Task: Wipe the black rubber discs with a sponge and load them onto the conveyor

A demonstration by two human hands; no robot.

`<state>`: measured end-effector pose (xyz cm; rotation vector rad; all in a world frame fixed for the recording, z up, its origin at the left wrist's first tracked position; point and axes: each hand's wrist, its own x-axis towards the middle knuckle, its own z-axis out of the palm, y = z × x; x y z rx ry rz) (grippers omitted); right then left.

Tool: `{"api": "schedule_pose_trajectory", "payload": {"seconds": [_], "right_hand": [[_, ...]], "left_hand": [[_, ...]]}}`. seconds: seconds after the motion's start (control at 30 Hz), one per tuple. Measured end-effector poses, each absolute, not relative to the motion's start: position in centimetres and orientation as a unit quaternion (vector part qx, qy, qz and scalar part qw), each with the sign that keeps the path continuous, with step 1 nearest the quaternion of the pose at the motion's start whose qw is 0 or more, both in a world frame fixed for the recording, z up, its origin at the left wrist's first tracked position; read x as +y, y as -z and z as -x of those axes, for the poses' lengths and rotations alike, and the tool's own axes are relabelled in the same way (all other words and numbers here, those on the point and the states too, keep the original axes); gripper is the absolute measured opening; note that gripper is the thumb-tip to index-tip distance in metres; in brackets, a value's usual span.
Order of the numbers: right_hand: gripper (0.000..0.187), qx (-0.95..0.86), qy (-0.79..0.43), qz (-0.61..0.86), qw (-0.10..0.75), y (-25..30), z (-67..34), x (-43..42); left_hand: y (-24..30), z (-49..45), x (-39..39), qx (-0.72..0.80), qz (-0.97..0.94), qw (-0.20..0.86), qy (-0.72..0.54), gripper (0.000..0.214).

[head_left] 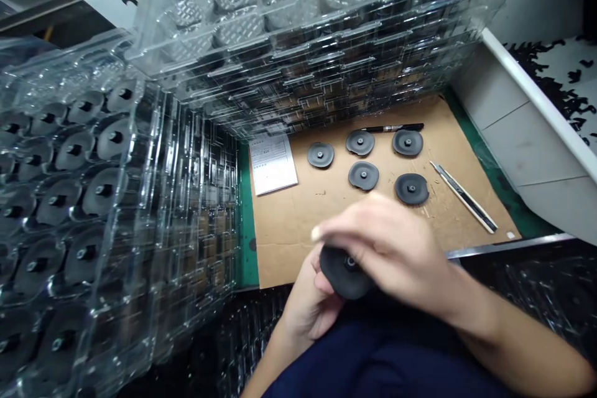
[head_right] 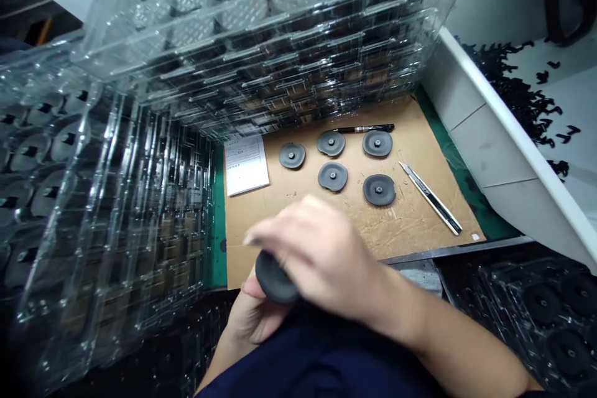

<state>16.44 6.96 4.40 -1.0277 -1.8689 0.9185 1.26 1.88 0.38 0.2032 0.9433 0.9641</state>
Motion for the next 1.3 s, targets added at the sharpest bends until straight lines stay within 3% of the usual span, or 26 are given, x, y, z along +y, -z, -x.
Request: {"api": "schedule_pose_trajectory", "payload": {"seconds": [0.07, 0.17, 0.23, 0.3, 0.5, 0.7, 0.9, 1.07, 1.2, 1.3], "right_hand": [[0.02, -0.638, -0.444, 0.481, 0.406, -2.4, -17.3, 7.6], [0.036, -0.542, -0.54, 0.528, 0.368, 1.5, -18.6, 7.4], [0.039, -0.56, -0.514, 0.564, 0.322, 3.9, -18.9, 6.3], [0.03, -0.596, -0.447, 0.6, 0.292, 5.6, -18.7, 4.7], [0.02, -0.649, -0.388, 0.598, 0.266, 7.8, -17.7, 1.2], [0.025, -0.651, -0.385, 0.6, 0.261, 4.1, -17.7, 4.2], [0.033, -0.718, -0.331, 0.48, 0.381, -3.4, -13.5, 4.8], [0.025, -0.768, -0.407, 0.399, 0.292, -4.1, -12.0, 4.8], [0.029, -0.756, -0.32, 0.423, 0.384, -4.2, -12.3, 5.0], [0.031, -0.78, -0.354, 0.369, 0.361, -4.5, -12.8, 4.5]], "left_hand": [[-0.9, -1.1, 2.1, 0.385, -0.086, 0.809, -0.436, 0.075], [-1.1, -0.6, 2.4, 0.339, -0.072, 0.824, -0.448, 0.069], [-0.7, -0.2, 2.5, 0.332, -0.066, 0.821, -0.459, 0.065], [-0.2, 0.2, 2.5, 0.323, -0.057, 0.822, -0.466, 0.067], [0.4, 0.9, 2.4, 0.324, -0.028, 0.812, -0.484, 0.06], [0.3, 1.0, 2.4, 0.326, -0.032, 0.807, -0.491, 0.056], [0.7, 0.8, 1.7, 0.355, -0.076, 0.773, -0.52, 0.05], [0.4, 0.9, 1.8, 0.401, -0.094, 0.73, -0.545, 0.052], [-0.1, 0.6, 2.1, 0.4, -0.122, 0.737, -0.532, 0.047], [-0.4, 0.8, 2.2, 0.385, -0.126, 0.738, -0.54, 0.051]]}}
